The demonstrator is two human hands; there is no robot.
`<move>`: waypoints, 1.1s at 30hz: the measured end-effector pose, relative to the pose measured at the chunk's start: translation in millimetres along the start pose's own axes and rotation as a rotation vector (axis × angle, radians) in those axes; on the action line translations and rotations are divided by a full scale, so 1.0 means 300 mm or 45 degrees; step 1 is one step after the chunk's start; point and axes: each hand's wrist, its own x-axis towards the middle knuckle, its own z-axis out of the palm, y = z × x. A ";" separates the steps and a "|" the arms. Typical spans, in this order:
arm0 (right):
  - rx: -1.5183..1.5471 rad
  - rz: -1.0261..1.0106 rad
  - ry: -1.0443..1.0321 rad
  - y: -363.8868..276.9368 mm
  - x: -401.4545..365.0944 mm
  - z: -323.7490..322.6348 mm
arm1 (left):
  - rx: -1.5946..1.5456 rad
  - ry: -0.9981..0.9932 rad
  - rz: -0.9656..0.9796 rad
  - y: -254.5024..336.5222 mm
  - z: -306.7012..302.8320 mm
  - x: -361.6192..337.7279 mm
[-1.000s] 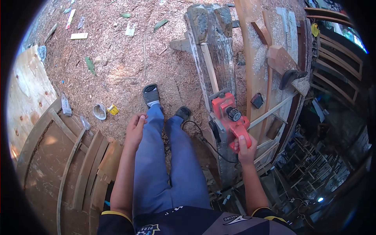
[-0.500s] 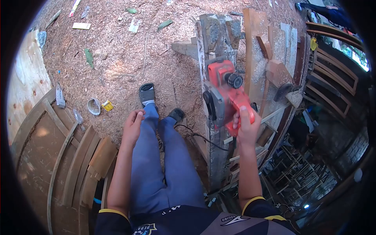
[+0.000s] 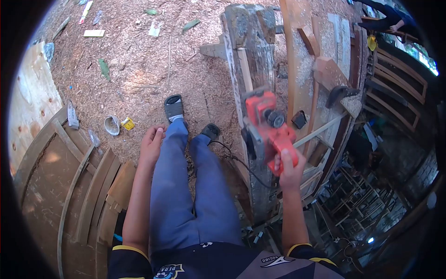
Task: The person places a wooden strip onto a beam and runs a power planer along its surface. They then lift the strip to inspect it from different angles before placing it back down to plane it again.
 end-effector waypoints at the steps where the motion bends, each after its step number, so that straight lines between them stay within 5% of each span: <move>1: -0.023 0.036 0.003 0.026 -0.040 -0.033 | -0.002 0.002 -0.035 0.025 0.021 -0.014; 9: -0.133 0.122 0.056 0.211 -0.147 -0.122 | 0.042 -0.161 -0.031 -0.045 0.119 -0.027; 33: -0.016 -0.116 -0.031 -0.093 0.175 0.163 | -0.096 0.030 -0.046 0.089 -0.014 -0.029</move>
